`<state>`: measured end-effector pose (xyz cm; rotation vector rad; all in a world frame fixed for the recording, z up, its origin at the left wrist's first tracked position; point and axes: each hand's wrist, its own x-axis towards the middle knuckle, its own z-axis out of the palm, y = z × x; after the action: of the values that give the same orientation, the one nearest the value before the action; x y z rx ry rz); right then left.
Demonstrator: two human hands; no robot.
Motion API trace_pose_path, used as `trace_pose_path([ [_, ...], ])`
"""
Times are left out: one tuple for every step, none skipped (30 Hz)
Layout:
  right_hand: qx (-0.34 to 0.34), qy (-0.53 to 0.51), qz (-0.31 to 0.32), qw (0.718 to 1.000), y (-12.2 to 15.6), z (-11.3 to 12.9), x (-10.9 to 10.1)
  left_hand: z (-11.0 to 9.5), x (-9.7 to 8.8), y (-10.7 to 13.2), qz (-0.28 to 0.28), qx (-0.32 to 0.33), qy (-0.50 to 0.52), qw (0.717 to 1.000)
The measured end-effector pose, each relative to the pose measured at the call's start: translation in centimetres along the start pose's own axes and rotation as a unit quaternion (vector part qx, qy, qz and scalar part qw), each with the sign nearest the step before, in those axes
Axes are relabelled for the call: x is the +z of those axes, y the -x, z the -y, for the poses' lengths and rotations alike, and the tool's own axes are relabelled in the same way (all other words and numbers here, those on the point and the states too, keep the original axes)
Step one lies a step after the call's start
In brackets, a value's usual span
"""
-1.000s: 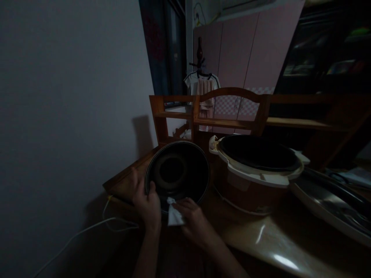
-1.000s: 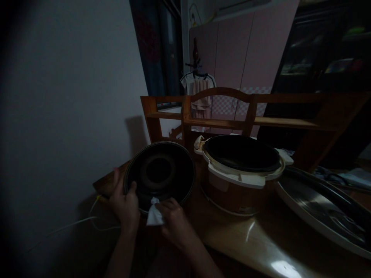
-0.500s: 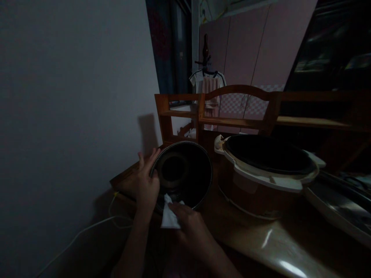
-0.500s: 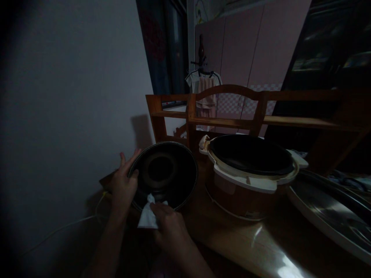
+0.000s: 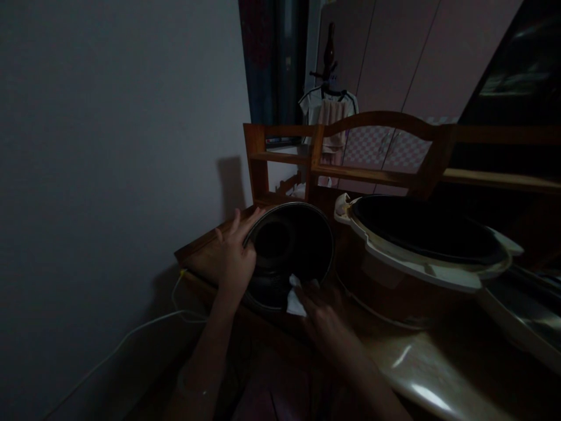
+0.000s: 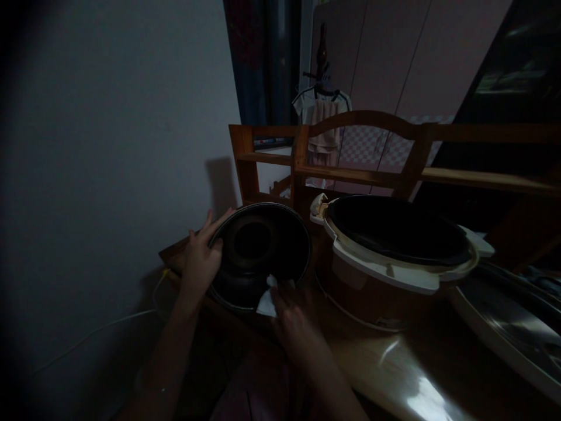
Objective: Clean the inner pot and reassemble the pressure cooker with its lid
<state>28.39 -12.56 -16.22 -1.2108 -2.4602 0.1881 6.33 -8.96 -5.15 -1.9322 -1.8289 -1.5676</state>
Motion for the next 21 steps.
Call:
trace_pose_path([
  [-0.008, 0.005, -0.01, 1.0, -0.1, 0.0, 0.0, 0.1, -0.1, 0.0, 0.002, 0.002, 0.001, 1.0],
  [-0.017, 0.006, -0.018, 1.0, -0.2, 0.0, -0.1, 0.1, -0.1, 0.1, 0.004, 0.003, 0.001, 1.0],
  [-0.025, 0.001, -0.024, 0.999, -0.2, 0.0, -0.1, 0.2, -0.2, 0.2, 0.005, 0.005, 0.002, 1.0],
  [-0.029, -0.007, -0.029, 0.999, -0.3, 0.0, -0.1, 0.2, -0.2, 0.2, 0.006, 0.007, 0.002, 1.0],
  [-0.029, -0.019, -0.03, 0.999, -0.4, 0.1, -0.1, 0.2, -0.3, 0.3, 0.009, 0.009, 0.001, 1.0],
  [-0.023, -0.03, -0.027, 0.999, -0.4, 0.2, 0.0, 0.1, -0.3, 0.3, 0.012, 0.011, 0.0, 1.0],
  [-0.014, -0.039, -0.021, 0.999, -0.4, 0.3, 0.2, 0.1, -0.3, 0.4, 0.015, 0.013, -0.001, 1.0],
  [-0.003, -0.044, -0.011, 0.999, -0.4, 0.4, 0.4, 0.0, -0.3, 0.4, 0.019, 0.014, -0.002, 1.0],
  [0.009, -0.044, 0.004, 0.999, -0.4, 0.6, 0.7, 0.0, -0.3, 0.4, 0.025, 0.015, -0.003, 1.0],
  [0.021, -0.038, 0.022, 0.999, -0.4, 0.7, 0.9, -0.1, -0.3, 0.5, 0.031, 0.017, -0.004, 0.999],
  [0.034, -0.03, 0.044, 0.998, -0.3, 0.8, 1.0, -0.1, -0.3, 0.5, 0.035, 0.018, -0.005, 0.999],
  [0.047, -0.022, 0.065, 0.997, -0.4, 0.9, 1.1, -0.1, -0.3, 0.5, 0.037, 0.019, -0.006, 0.999],
  [0.059, -0.017, 0.082, 0.995, -0.4, 1.0, 1.1, -0.2, -0.3, 0.5, 0.038, 0.02, -0.008, 0.999],
  [0.067, -0.015, 0.092, 0.993, -0.5, 1.1, 1.1, -0.2, -0.3, 0.5, 0.036, 0.02, -0.01, 0.999],
  [0.071, -0.017, 0.095, 0.993, -0.6, 1.2, 1.0, -0.2, -0.2, 0.5, 0.032, 0.02, -0.012, 0.999],
  [0.073, -0.022, 0.092, 0.993, -0.8, 1.3, 1.0, -0.2, -0.2, 0.5, 0.027, 0.021, -0.013, 0.999],
  [0.074, -0.028, 0.085, 0.993, -0.9, 1.5, 0.9, -0.2, -0.2, 0.5, 0.023, 0.022, -0.014, 0.999],
  [0.072, -0.034, 0.076, 0.994, -1.1, 1.6, 0.8, -0.2, -0.2, 0.5, 0.02, 0.023, -0.015, 0.999],
  [0.067, -0.041, 0.067, 0.995, -1.3, 1.8, 0.8, -0.2, -0.2, 0.5, 0.018, 0.025, -0.015, 0.999],
  [0.061, -0.049, 0.057, 0.995, -1.5, 2.0, 0.8, -0.2, -0.2, 0.5, 0.017, 0.025, -0.016, 0.999],
  [0.054, -0.058, 0.047, 0.996, -1.6, 2.1, 0.8, -0.2, -0.2, 0.5, 0.017, 0.024, -0.016, 0.999],
])
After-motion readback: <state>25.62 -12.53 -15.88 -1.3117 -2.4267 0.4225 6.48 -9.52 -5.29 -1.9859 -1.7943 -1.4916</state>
